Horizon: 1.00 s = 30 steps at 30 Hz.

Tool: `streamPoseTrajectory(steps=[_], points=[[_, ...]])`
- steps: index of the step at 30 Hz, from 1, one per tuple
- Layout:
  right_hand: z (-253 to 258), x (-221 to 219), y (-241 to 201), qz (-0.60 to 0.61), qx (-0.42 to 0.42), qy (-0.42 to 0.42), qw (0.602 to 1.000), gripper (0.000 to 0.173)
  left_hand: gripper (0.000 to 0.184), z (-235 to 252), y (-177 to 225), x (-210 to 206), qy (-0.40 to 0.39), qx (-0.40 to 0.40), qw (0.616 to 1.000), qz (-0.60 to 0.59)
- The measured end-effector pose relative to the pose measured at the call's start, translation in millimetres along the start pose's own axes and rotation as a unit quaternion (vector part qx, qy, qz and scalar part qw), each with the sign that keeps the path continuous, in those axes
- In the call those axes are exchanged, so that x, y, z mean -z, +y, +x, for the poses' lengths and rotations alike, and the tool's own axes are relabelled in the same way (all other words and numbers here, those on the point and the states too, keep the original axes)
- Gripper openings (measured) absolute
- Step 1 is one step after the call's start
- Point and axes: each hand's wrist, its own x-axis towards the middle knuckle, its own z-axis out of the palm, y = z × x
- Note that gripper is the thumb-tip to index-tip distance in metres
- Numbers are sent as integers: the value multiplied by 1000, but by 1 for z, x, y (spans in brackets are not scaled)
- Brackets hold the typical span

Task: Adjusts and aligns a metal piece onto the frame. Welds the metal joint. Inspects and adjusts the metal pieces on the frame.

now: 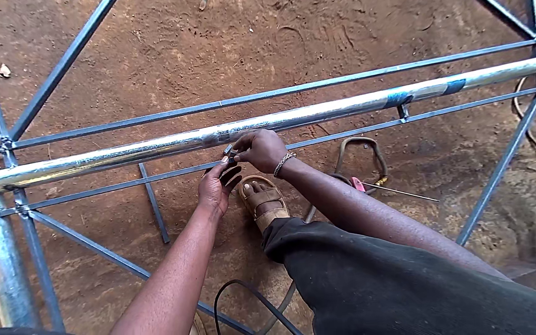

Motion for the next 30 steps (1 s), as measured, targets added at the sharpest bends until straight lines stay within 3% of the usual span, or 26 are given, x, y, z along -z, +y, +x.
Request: streamPoseTrajectory(steps=[4,10,21,30], points=[[0,1,-6,-59,0,-6,998,13,30,1,2,3,2,6,1000,9],[5,3,-1,127,-88,20,988,18,31,2,0,4,-17,8,1000,11],[15,-5,-6,75,-98,3,992,23,33,2,3,-4,-2,-8,1000,-7],[17,-6,-6,81,-106,-1,991,23,16,3,-3,-17,53,-54,997,2]])
